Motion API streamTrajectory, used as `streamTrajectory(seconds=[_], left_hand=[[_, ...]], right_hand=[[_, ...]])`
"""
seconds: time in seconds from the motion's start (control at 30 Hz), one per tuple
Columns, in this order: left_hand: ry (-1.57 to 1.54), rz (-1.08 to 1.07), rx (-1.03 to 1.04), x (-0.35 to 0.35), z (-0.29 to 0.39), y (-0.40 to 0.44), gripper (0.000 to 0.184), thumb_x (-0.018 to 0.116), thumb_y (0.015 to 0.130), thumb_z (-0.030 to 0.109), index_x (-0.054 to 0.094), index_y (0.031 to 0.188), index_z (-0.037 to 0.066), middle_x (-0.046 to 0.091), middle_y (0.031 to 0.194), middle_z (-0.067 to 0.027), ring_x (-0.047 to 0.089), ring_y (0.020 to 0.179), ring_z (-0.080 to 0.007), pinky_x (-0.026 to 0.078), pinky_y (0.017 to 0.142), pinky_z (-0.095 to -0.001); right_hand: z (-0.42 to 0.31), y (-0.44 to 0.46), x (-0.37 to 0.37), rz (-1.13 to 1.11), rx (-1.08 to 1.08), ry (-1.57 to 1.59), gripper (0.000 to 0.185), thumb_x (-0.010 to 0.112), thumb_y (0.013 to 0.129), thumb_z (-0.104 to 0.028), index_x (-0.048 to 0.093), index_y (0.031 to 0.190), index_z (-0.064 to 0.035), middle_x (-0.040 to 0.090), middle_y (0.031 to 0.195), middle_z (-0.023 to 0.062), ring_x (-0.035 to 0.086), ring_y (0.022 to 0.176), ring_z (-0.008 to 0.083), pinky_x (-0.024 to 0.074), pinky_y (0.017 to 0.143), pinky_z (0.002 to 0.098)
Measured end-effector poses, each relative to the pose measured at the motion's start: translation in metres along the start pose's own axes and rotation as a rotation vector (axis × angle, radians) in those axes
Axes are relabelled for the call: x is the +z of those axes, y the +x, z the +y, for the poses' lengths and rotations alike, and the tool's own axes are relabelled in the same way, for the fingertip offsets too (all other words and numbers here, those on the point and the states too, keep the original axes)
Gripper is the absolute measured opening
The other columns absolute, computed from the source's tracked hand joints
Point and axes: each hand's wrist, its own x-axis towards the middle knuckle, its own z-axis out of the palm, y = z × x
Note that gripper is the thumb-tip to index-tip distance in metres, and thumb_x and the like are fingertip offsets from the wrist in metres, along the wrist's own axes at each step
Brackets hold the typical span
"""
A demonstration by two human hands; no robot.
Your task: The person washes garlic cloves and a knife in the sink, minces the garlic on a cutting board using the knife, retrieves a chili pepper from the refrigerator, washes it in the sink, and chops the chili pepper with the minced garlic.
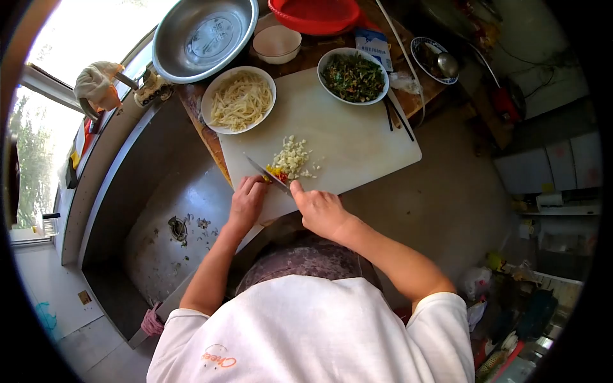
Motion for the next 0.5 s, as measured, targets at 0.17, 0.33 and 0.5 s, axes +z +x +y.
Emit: streamTrajectory(seconds=[0.17,0.33,0.5], left_hand=[[-0.014,0.019,-0.024,0.003,0.001,0.003,0.013,0.059,0.075,-0.002,0.057,0.087,0.003,0.058,0.096,-0.0108,0.056,0.086,-0.0286,0.049,0.074,-0.0376],[-0.023,0.022,-0.025,0.001,0.003,0.004,0.013,0.06,0.074,-0.002,0.055,0.085,0.002,0.058,0.094,-0.0108,0.055,0.083,-0.029,0.049,0.073,-0.0382],[-0.037,0.024,-0.01,0.005,-0.006,0.0,0.012,0.06,0.074,-0.002,0.054,0.084,0.003,0.057,0.092,-0.0109,0.055,0.082,-0.029,0.048,0.071,-0.0382]], right_hand=[[-0.006,-0.004,-0.023,-0.075,-0.019,-0.002,0.045,0.051,0.075,0.004,0.041,0.118,0.0047,0.064,0.072,0.0248,0.064,0.074,0.0447,0.0524,0.07,0.0515],[0.0,0.0,0.006,-0.031,0.013,0.01,0.046,0.051,0.074,0.004,0.04,0.118,0.005,0.063,0.073,0.026,0.064,0.076,0.0452,0.0519,0.07,0.0525],[-0.006,0.006,-0.008,-0.051,0.019,0.019,0.042,0.051,0.074,0.004,0.04,0.114,0.0039,0.063,0.074,0.0272,0.064,0.077,0.0455,0.0515,0.07,0.0533]])
